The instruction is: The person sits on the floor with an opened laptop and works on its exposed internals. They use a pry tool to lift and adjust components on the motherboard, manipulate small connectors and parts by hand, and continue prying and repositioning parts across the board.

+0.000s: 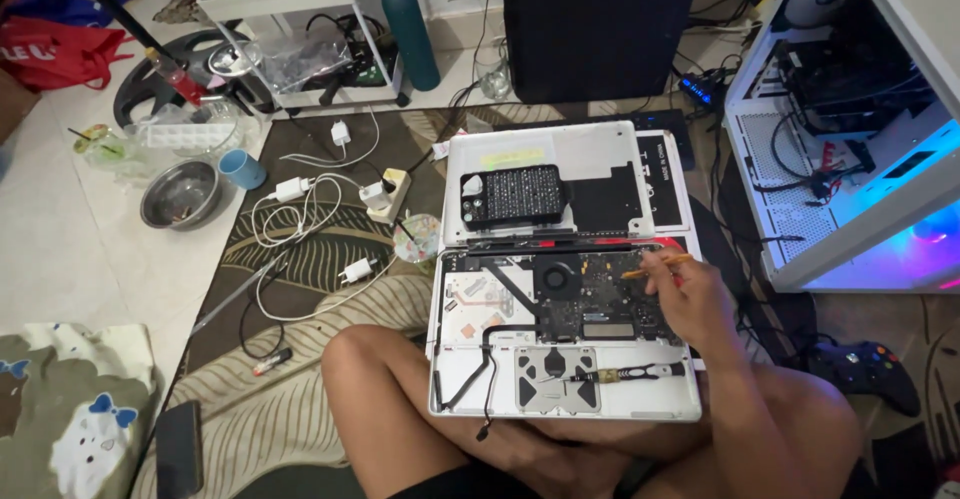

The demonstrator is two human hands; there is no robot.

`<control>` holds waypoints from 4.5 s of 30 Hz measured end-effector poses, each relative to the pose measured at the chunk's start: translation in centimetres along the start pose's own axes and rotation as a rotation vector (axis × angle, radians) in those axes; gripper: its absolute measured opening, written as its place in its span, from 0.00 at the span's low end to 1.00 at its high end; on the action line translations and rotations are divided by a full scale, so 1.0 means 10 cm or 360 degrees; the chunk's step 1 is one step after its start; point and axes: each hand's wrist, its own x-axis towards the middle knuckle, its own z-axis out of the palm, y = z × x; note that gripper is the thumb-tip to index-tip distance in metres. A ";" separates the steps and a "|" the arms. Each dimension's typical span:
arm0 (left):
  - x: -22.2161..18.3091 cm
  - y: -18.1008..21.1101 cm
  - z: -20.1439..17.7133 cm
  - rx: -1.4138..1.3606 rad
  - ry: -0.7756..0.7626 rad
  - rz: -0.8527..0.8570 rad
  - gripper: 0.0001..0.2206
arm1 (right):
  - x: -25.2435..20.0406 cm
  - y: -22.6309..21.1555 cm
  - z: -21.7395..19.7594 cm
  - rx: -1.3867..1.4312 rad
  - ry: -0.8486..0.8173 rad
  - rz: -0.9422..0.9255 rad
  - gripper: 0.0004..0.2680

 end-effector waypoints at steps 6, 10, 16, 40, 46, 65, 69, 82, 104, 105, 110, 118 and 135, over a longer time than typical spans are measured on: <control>-0.42 -1.85 0.12 0.0070 0.0047 0.0005 0.06 | 0.01 0.09 0.08 0.0005 0.0070 -0.0089 0.11; -0.54 -1.87 0.07 0.0113 0.0073 0.0019 0.06 | 0.04 0.10 0.11 0.0137 0.0138 -0.0202 0.10; -0.74 -1.90 0.02 0.0167 0.0102 0.0007 0.07 | 0.02 0.06 0.08 0.0144 0.0133 -0.0257 0.10; -0.33 -0.63 -0.85 0.0417 0.0248 -0.0018 0.09 | 0.04 0.24 0.11 0.0081 0.0043 -0.0124 0.10; -0.18 0.71 -0.98 0.0476 0.0272 -0.0025 0.10 | 0.04 0.24 0.12 0.0103 0.0044 -0.0132 0.10; -0.75 -1.47 -1.45 0.1239 0.0507 -0.0355 0.13 | 0.06 0.25 0.13 0.0155 0.0064 -0.0231 0.10; -0.92 -1.69 -1.82 0.1530 0.0333 -0.0800 0.20 | 0.06 0.24 0.13 0.0143 0.0082 -0.0237 0.10; -1.14 -2.03 -1.89 0.1302 0.0499 -0.0953 0.19 | 0.06 0.28 0.11 0.0103 0.0054 -0.0208 0.10; -1.25 -2.12 -1.87 0.1363 0.0513 -0.0818 0.18 | 0.00 -0.02 0.07 0.0179 0.0103 -0.0190 0.06; -1.25 -2.13 -1.87 0.1359 0.0508 -0.0816 0.18 | 0.00 -0.04 0.06 0.0176 0.0106 -0.0185 0.06; -1.19 -2.03 -1.87 0.1299 0.0614 -0.0731 0.12 | 0.02 0.11 0.07 0.0202 0.0063 -0.0187 0.09; -1.16 -2.00 -1.85 0.1273 0.0677 -0.0671 0.10 | 0.07 0.22 -0.05 0.0193 0.0134 -0.0234 0.09; -1.13 -2.01 -1.89 0.1372 0.0642 -0.0601 0.09 | 0.05 0.25 -0.31 -0.0018 0.0149 -0.0191 0.14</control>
